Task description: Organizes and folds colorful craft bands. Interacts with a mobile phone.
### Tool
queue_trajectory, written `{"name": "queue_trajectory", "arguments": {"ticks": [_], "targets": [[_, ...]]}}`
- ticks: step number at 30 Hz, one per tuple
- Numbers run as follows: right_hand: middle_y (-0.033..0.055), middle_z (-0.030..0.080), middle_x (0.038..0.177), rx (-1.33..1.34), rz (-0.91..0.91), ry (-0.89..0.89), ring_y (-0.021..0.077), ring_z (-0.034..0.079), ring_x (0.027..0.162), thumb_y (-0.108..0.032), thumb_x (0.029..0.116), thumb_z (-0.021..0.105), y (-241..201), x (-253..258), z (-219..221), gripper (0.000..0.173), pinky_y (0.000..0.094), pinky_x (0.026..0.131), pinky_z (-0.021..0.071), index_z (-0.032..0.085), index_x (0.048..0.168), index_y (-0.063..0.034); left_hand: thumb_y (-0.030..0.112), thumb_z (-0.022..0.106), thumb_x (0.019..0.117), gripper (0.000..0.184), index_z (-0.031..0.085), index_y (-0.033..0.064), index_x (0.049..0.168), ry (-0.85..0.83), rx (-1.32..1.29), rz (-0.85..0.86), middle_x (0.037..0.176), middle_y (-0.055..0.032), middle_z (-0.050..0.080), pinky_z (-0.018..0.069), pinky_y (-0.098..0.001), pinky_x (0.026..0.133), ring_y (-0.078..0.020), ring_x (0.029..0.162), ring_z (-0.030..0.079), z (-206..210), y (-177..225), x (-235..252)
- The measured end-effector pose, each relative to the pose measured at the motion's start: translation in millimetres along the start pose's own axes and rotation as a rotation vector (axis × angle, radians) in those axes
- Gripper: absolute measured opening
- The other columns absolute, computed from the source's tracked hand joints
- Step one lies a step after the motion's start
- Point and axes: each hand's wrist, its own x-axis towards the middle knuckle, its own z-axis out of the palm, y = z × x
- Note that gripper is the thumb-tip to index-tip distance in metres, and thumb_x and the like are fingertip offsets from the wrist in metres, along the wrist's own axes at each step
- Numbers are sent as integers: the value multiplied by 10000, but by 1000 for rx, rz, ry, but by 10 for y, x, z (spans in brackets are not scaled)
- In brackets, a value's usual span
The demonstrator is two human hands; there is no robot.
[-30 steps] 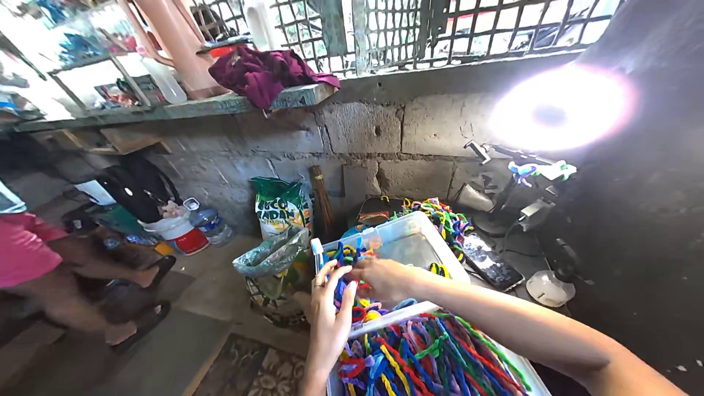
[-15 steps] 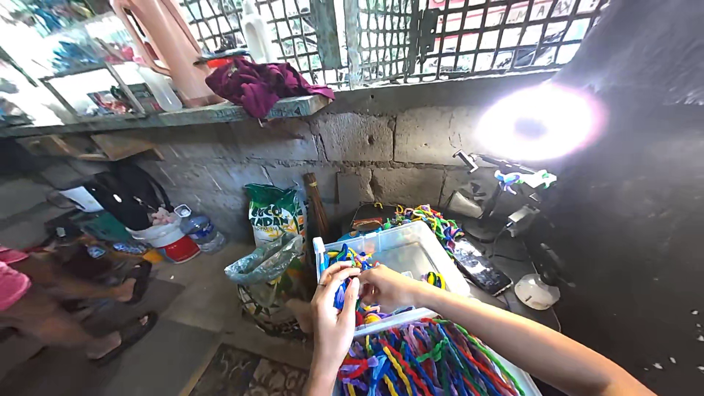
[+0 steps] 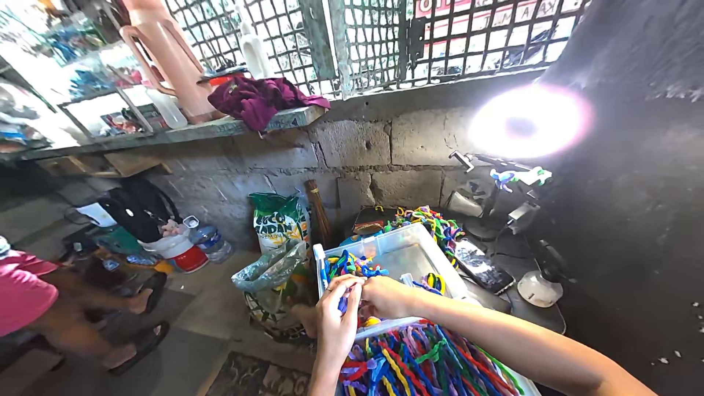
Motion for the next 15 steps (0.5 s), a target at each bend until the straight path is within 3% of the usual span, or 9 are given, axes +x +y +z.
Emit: {"name": "queue_trajectory", "arguments": {"ticks": [6, 9, 12, 15], "targets": [[248, 678, 1103, -6, 52, 226, 410, 663, 1033, -113, 1010, 588, 32, -102, -115, 215, 588, 882, 510, 745, 1055, 27, 97, 558, 968, 227, 750, -22, 979, 11, 1, 41, 1058, -90, 721, 546, -162, 883, -29, 1002, 674, 2, 14, 39], [252, 651, 1164, -41, 68, 347, 397, 658, 1044, -108, 999, 606, -42, -190, -202, 226, 542, 894, 526, 747, 1119, 22, 124, 564, 965, 240, 757, -15, 1003, 22, 61, 51, 1114, -110, 714, 537, -183, 914, -53, 1056, 665, -11, 26, 32], [233, 659, 1238, -126, 62, 436, 388, 668, 1105, -115, 1022, 568, -95, -260, -214, 248, 515, 923, 543, 727, 1169, 6, 177, 574, 964, 296, 742, 8, 1139, -14, 177, -3, 1230, -147, 686, 522, -293, 983, -156, 1172, 640, -40, 58, 10], [206, 715, 1027, -263, -42, 627, 366, 724, 940, -100, 1019, 549, -72, -271, -125, 222, 484, 779, 591, 720, 1098, 17, 238, 542, 993, 420, 670, 16, 1326, -107, 257, -45, 1314, -175, 661, 494, -425, 1041, -264, 1227, 626, -57, 67, -10]]}}
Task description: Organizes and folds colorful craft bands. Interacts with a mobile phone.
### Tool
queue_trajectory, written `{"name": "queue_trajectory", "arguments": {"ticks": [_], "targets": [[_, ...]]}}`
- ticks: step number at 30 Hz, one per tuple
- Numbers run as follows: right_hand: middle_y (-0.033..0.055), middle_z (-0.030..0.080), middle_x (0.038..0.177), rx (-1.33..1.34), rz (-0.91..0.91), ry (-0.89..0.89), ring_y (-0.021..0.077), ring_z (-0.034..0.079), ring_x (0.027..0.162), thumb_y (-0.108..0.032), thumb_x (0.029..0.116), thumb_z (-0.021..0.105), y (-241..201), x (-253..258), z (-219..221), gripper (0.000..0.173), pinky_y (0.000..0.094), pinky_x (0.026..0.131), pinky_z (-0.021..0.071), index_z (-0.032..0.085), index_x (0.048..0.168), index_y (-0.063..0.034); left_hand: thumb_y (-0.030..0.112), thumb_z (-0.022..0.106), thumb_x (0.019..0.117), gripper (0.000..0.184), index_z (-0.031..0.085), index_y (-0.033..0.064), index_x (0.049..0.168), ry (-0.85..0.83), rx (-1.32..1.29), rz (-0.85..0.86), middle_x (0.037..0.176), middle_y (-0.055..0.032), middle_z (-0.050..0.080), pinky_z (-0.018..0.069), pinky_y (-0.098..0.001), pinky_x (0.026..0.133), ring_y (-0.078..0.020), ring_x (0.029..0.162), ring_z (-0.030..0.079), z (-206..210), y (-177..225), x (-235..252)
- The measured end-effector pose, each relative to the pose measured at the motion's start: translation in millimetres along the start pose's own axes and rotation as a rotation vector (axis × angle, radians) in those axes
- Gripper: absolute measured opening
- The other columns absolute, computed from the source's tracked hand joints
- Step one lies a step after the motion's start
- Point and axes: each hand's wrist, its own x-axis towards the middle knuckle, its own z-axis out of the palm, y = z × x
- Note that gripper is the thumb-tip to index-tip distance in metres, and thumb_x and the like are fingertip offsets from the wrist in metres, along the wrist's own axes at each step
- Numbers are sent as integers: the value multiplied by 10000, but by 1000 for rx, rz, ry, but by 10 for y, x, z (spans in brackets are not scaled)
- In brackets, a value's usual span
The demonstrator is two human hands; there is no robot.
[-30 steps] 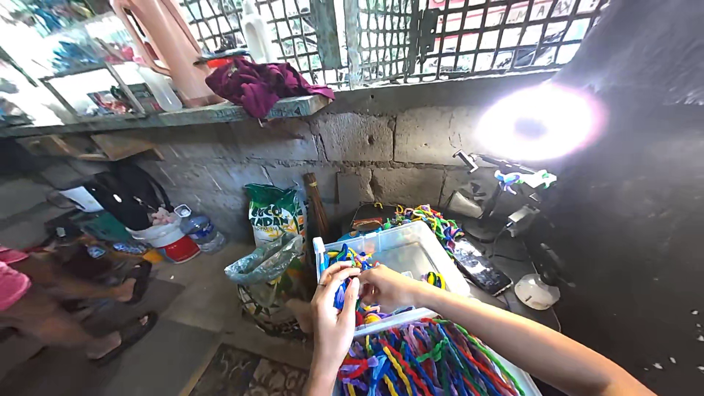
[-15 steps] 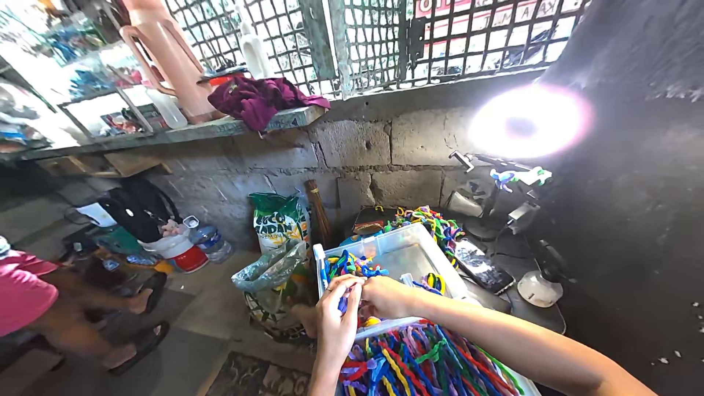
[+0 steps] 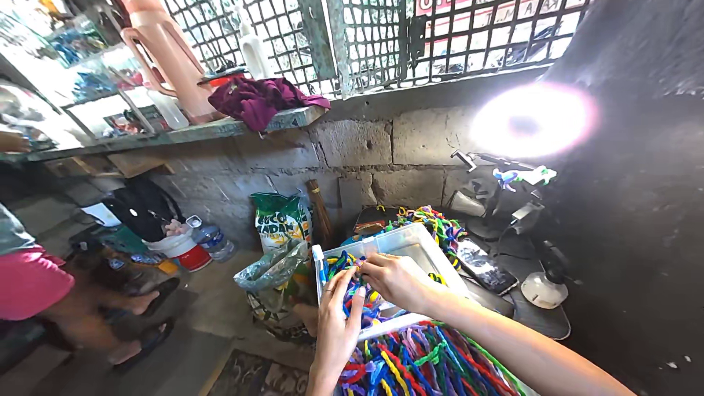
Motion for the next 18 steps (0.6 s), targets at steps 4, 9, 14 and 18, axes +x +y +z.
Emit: {"name": "queue_trajectory", "arguments": {"ticks": [4, 9, 14, 18], "targets": [[135, 717, 868, -5, -127, 247, 276, 733, 814, -107, 1002, 565, -22, -48, 26, 192, 382, 716, 601, 728, 1025, -8, 208, 543, 1007, 444, 623, -30, 1373, -25, -9, 34, 1316, -199, 671, 482, -444, 1056, -288, 1231, 644, 14, 46, -25], [114, 715, 897, 159, -220, 405, 167, 676, 782, -137, 996, 604, -163, -129, -60, 191, 230, 736, 553, 734, 1055, -10, 116, 577, 964, 259, 732, -79, 1036, 52, -123, 153, 1016, -137, 741, 516, -168, 915, -42, 985, 688, -12, 57, -76], [125, 712, 980, 313, -286, 443, 104, 658, 872, -167, 1024, 607, -333, -220, -127, 208, 152, 806, 523, 726, 1063, -1, 275, 531, 1041, 363, 691, -34, 938, 34, -235, 294, 950, -73, 716, 506, -129, 900, 36, 983, 645, -74, 154, -218], [124, 687, 998, 351, -356, 461, 126, 656, 978, -235, 1068, 554, -417, -303, -117, 275, 173, 888, 516, 713, 1100, -13, 300, 501, 1067, 343, 664, 20, 955, 109, -268, 356, 943, -4, 692, 510, -100, 856, 79, 950, 629, -99, 240, -297]]}}
